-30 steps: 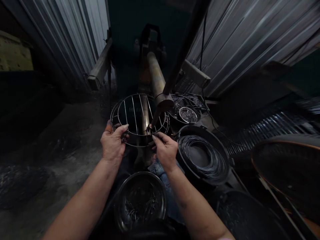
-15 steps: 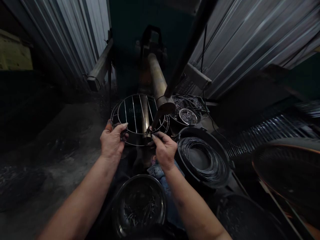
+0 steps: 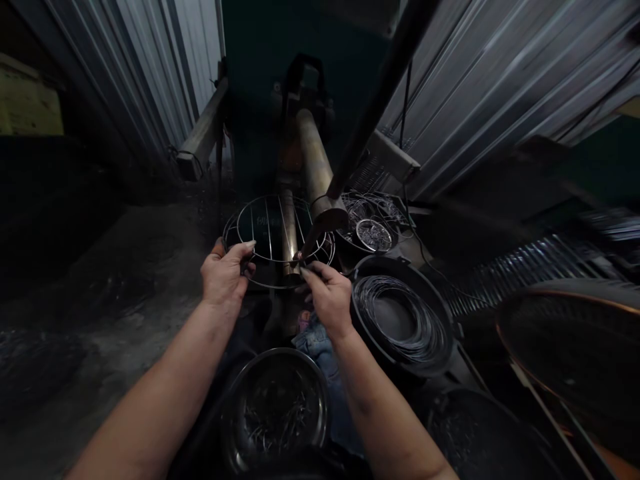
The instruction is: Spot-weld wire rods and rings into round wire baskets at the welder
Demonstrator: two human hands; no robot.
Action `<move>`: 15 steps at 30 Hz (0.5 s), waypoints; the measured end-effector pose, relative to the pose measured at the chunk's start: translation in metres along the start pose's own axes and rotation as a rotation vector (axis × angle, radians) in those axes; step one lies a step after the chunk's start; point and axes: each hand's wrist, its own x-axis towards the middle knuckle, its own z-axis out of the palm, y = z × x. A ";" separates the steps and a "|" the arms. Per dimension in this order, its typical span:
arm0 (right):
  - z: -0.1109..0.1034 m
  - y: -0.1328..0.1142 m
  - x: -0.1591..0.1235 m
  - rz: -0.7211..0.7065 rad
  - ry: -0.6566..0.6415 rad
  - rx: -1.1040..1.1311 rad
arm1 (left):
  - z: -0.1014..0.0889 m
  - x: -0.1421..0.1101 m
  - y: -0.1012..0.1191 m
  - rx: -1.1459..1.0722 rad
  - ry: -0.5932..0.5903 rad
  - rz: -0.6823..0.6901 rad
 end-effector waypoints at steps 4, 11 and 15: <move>-0.006 0.012 -0.005 -0.108 0.003 -0.171 | 0.003 -0.002 0.003 -0.009 0.030 -0.019; 0.001 0.012 -0.005 -0.068 0.025 -0.044 | 0.002 -0.001 0.002 -0.013 0.026 -0.006; 0.002 0.012 -0.004 -0.082 0.027 -0.006 | 0.002 -0.002 0.002 -0.039 0.008 -0.015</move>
